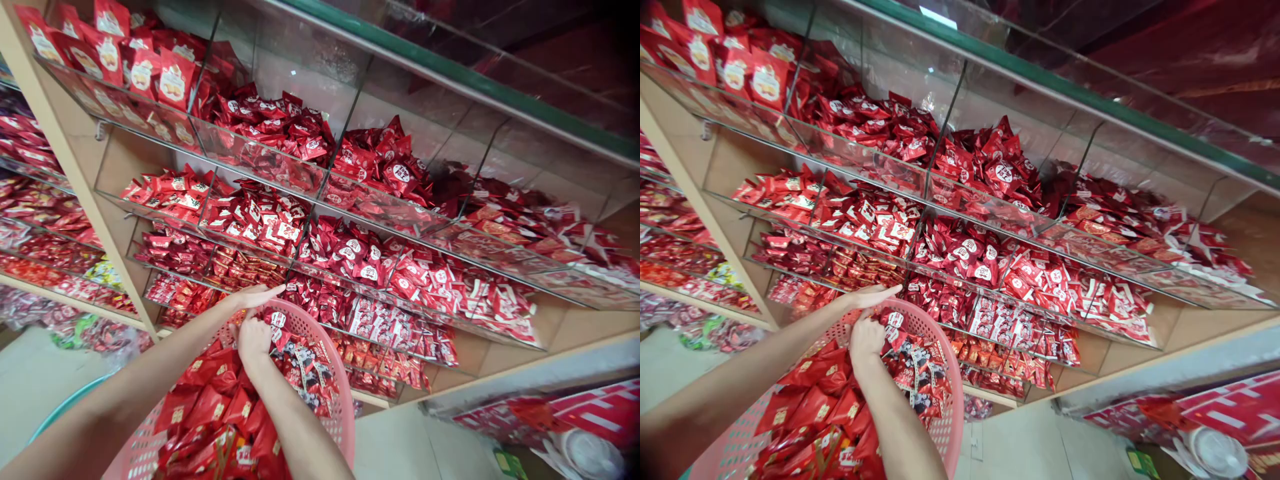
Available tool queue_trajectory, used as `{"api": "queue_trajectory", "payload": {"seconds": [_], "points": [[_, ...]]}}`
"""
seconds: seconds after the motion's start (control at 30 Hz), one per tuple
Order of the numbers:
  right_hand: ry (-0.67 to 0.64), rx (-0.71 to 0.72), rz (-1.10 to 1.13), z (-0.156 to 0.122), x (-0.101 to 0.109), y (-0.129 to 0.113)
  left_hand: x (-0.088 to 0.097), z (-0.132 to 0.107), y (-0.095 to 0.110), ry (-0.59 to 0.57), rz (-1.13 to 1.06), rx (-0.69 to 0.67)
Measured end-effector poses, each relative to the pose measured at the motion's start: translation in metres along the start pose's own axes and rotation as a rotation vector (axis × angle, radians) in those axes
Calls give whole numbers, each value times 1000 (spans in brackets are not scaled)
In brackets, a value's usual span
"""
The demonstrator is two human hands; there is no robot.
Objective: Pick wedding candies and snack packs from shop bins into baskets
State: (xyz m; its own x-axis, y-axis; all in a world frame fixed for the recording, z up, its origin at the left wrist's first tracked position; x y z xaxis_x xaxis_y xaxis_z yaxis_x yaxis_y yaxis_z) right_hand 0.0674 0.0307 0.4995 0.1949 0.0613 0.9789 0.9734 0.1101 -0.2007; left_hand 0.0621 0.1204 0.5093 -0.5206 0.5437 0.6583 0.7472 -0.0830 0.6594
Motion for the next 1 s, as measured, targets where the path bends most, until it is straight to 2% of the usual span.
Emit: {"api": "queue_trajectory", "payload": {"seconds": [0.2, 0.37, 0.47, 0.57, 0.67, 0.8, 1.0], "points": [[32, -32, 30, -19, 22, -10, 1, -9, 9, -54, 46, -54], [-26, -102, 155, -77, 52, -4, 4, -15, 16, -57, 128, -123], [17, -220, 259, -125, 62, 20, 2, -14, 13, -47, 191, -141], [186, -339, 418, -168, 68, 52, 0, -10, 9, -28, 241, -156], [389, -417, 616, -196, 71, 81, -2, -8, 7, -18, 275, -181], [584, -412, 775, -206, 79, 107, 0, -6, 10, -3, 307, -199], [673, -327, 837, -180, 76, 147, 1, -6, 14, 46, 348, -177]]}}
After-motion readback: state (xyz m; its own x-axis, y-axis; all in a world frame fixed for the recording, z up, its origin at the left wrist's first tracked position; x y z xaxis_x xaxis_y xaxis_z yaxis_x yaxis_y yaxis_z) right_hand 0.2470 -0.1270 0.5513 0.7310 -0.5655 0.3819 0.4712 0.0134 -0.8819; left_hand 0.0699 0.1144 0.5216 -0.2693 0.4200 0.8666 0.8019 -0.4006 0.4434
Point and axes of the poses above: each hand's wrist, its own z-axis towards the middle knuckle, its own x-axis out of the back of the hand, y = z × x, the point moved 8 cm from there along z, towards the middle knuckle, and after that the axes turned 7 degrees about x, right-handed, at the moved point
